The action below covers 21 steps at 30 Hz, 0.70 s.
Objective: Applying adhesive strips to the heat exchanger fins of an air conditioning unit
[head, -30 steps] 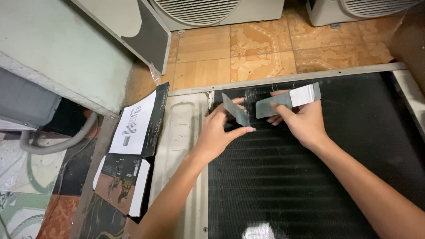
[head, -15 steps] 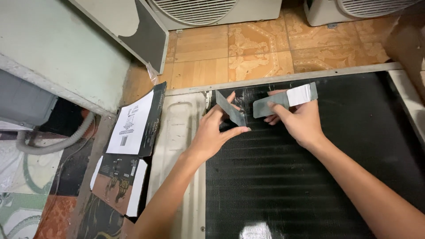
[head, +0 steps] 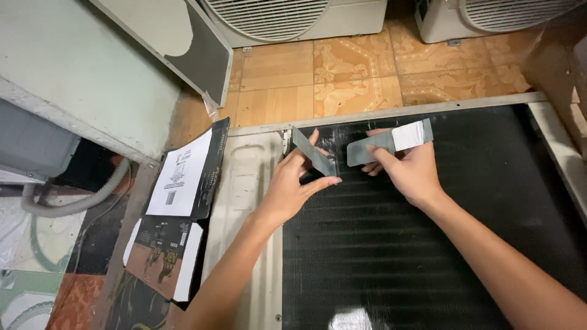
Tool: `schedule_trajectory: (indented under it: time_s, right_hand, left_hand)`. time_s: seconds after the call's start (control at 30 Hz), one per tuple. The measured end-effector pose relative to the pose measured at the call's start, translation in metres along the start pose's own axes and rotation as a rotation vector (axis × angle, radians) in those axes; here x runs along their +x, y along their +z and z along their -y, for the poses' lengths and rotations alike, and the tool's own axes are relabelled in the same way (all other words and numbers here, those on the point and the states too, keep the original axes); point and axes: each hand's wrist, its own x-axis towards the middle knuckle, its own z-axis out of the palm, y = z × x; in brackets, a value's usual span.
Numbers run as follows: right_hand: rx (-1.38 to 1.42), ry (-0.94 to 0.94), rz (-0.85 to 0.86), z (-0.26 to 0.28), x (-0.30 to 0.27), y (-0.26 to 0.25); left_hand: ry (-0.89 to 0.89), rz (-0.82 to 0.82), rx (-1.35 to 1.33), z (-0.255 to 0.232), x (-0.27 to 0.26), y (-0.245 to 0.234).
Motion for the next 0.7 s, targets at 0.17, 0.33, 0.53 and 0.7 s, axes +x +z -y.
schedule_trajectory:
  time_s: [0.17, 0.33, 0.53, 0.7]
  right_hand:
    - [0.000, 0.001, 0.001, -0.004, 0.001, -0.001]
    - [0.004, 0.015, -0.003, -0.003, 0.001, -0.001]
    - [-0.007, 0.001, 0.002, -0.007, 0.002, -0.001]
    - [-0.006, -0.007, 0.001, -0.003, 0.001, 0.000]
  left_hand:
    - [-0.019, 0.015, 0.001, -0.003, 0.000, -0.001]
    - [-0.013, 0.006, 0.004, -0.002, 0.001, -0.001]
    - [-0.018, 0.008, 0.019, 0.003, 0.001, 0.001]
    - [-0.028, 0.002, 0.069, -0.007, -0.001, 0.000]
